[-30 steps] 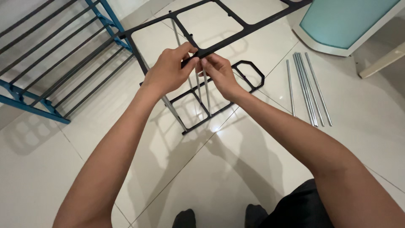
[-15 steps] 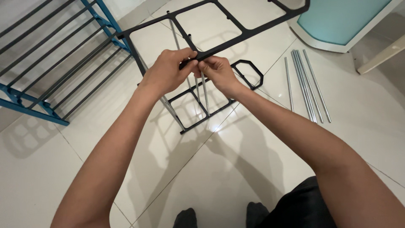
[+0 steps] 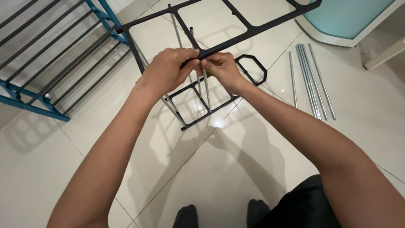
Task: The person assembles a metal rack by inserting vertical poles into black plastic frames and then sliding horizontal bars through the frame slots. The person works on a tiled floor, connecting the side frames and adding crossbars to form a multi-tiered structure.
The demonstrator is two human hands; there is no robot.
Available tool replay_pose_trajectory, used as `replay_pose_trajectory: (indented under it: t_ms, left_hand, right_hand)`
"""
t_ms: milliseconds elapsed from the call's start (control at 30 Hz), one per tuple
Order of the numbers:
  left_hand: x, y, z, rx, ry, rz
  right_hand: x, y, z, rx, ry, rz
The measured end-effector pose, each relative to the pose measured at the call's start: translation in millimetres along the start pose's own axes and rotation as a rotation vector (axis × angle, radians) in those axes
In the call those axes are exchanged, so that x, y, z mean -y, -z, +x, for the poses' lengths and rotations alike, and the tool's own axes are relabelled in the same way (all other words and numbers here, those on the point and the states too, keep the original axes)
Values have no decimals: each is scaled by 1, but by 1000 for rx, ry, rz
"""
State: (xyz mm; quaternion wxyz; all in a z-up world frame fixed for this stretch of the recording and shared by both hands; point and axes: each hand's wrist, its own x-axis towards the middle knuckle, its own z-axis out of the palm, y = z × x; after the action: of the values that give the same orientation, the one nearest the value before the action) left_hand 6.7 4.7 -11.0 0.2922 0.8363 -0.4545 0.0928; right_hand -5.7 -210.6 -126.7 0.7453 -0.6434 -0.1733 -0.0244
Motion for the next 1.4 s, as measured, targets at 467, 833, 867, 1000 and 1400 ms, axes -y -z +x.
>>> replay_pose_trajectory:
  t_ms: [467,833,867,1000,1400]
  left_hand:
    - [-26,16,-12,158,194,-211]
    - [-14,18,6,55,476,-266]
    - [-9,12,13,27,523,-276]
    - [10,-17,35,-39,640,-477]
    - [45,-29,40,-100,855,-971]
  right_hand:
    - [1,20,-12,-101,-20,48]
    - [0,-12,1,-136,299,-287]
    - [-1,-13,5,-170,274,-310]
    - [-10,-14,16,-230,280,-286]
    - [-19,-6,31,-169,285,-170]
